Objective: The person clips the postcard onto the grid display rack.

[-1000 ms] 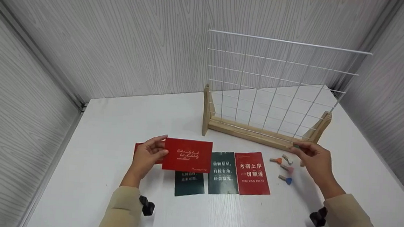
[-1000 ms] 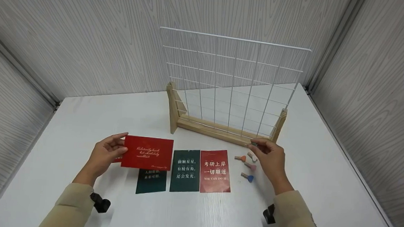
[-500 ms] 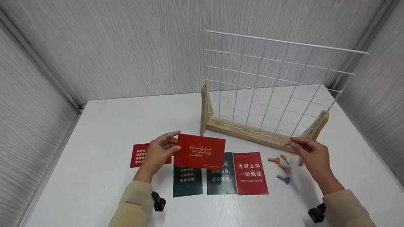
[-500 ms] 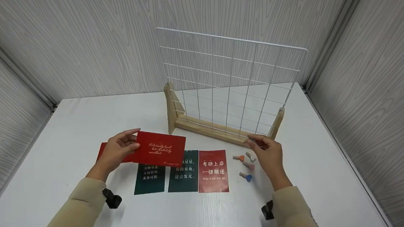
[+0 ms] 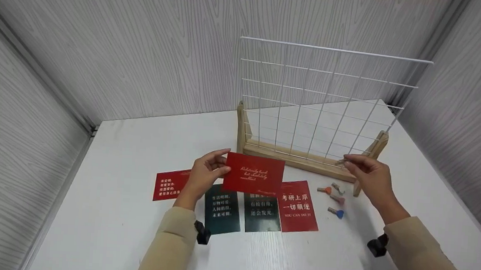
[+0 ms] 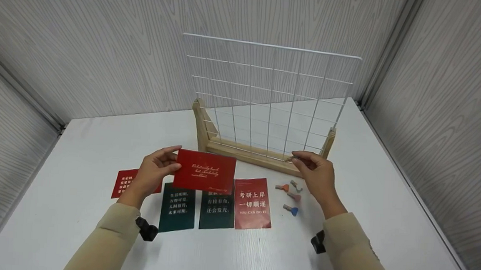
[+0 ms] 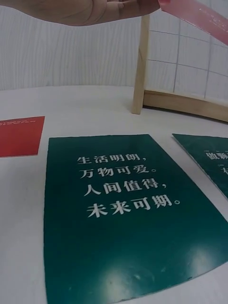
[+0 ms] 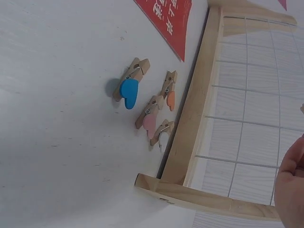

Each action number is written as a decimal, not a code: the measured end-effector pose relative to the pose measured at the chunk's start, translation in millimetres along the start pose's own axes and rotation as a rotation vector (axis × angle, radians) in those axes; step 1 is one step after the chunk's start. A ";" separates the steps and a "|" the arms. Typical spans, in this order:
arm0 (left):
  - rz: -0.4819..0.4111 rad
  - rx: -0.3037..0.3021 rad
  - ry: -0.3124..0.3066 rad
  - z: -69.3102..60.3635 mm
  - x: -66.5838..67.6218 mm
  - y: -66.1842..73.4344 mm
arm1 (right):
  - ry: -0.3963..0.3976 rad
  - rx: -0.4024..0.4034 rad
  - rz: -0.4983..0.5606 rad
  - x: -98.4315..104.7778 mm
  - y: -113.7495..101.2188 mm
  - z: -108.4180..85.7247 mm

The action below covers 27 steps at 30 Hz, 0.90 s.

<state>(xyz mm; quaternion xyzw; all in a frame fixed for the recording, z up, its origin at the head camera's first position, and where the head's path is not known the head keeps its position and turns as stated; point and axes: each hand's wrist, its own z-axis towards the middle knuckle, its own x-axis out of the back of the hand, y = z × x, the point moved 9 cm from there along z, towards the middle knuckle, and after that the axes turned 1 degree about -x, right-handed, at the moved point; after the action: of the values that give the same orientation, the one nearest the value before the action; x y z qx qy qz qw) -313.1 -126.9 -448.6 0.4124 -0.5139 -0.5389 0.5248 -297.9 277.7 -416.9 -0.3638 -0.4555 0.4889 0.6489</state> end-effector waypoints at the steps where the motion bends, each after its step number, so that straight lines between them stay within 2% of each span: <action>1: -0.002 -0.007 -0.005 1.3 -2.5 1.8 | 0.000 0.002 -0.011 0.1 -1.6 1.0; 11: -0.028 -0.080 -0.051 13.8 -23.0 19.0 | 0.003 -0.008 -0.100 2.2 -18.0 10.8; 19: -0.024 -0.129 -0.064 26.7 -37.2 35.8 | 0.035 0.022 -0.083 6.1 -31.3 19.5; 21: -0.022 -0.140 -0.076 28.9 -41.3 43.2 | 0.046 0.031 -0.098 7.8 -35.1 21.4; 27: -0.003 -0.178 -0.100 27.1 -53.8 83.5 | 0.073 0.056 -0.116 13.9 -47.5 27.9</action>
<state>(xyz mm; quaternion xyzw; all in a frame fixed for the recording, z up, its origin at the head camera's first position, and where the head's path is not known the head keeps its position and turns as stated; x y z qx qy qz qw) -322.0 -63.8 -367.8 0.3375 -0.4890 -0.6032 0.5321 -308.4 279.7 -361.2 -0.3361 -0.4380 0.4495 0.7022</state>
